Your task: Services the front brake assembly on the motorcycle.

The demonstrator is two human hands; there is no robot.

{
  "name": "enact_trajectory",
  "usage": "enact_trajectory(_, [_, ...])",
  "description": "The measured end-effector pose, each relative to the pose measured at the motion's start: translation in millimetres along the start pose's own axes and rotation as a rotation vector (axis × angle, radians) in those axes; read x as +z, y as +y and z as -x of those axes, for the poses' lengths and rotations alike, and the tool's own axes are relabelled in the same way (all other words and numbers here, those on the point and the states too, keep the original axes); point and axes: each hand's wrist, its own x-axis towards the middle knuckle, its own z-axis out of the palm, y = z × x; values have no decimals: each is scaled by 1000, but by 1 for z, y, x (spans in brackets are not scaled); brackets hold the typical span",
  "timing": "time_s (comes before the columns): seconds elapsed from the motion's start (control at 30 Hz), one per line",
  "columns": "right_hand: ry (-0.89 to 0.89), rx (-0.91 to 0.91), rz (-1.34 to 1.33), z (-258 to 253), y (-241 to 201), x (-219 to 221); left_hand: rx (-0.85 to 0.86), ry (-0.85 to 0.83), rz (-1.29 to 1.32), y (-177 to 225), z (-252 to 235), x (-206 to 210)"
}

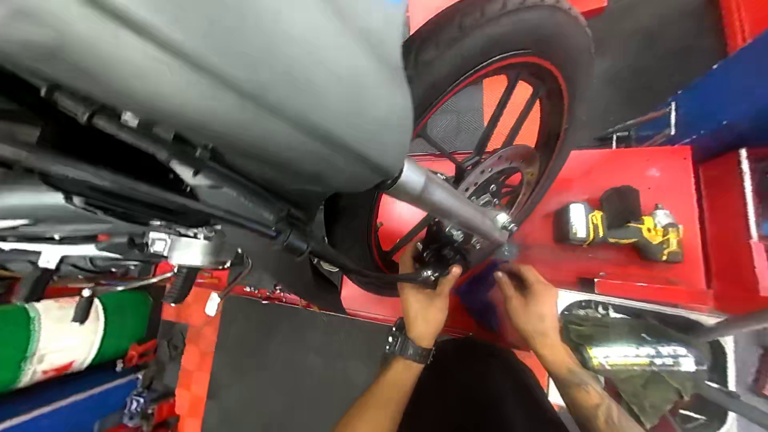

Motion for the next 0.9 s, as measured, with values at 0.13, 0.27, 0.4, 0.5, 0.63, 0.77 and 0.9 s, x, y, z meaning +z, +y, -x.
enact_trajectory(0.13, [2,-111,-40,-16,-58,-9,35,9,-68,1,2,-2])
enact_trajectory(0.27, [28,-103,72,-19,-77,2,20,27,-148,2,3,-3])
enact_trajectory(0.4, [100,-114,63,-19,-80,12,19,41,-204,1,4,-5])
enact_trajectory(0.5, [135,-140,41,-19,-81,15,21,30,-219,2,3,-6])
enact_trajectory(0.63, [92,-142,64,-22,-82,8,-27,42,-253,0,-6,-3])
enact_trajectory(0.77, [65,-173,145,-26,-81,4,-38,30,-295,-2,-10,-3])
enact_trajectory(0.9, [75,-288,226,-27,-79,2,-46,0,-347,-1,-11,-5])
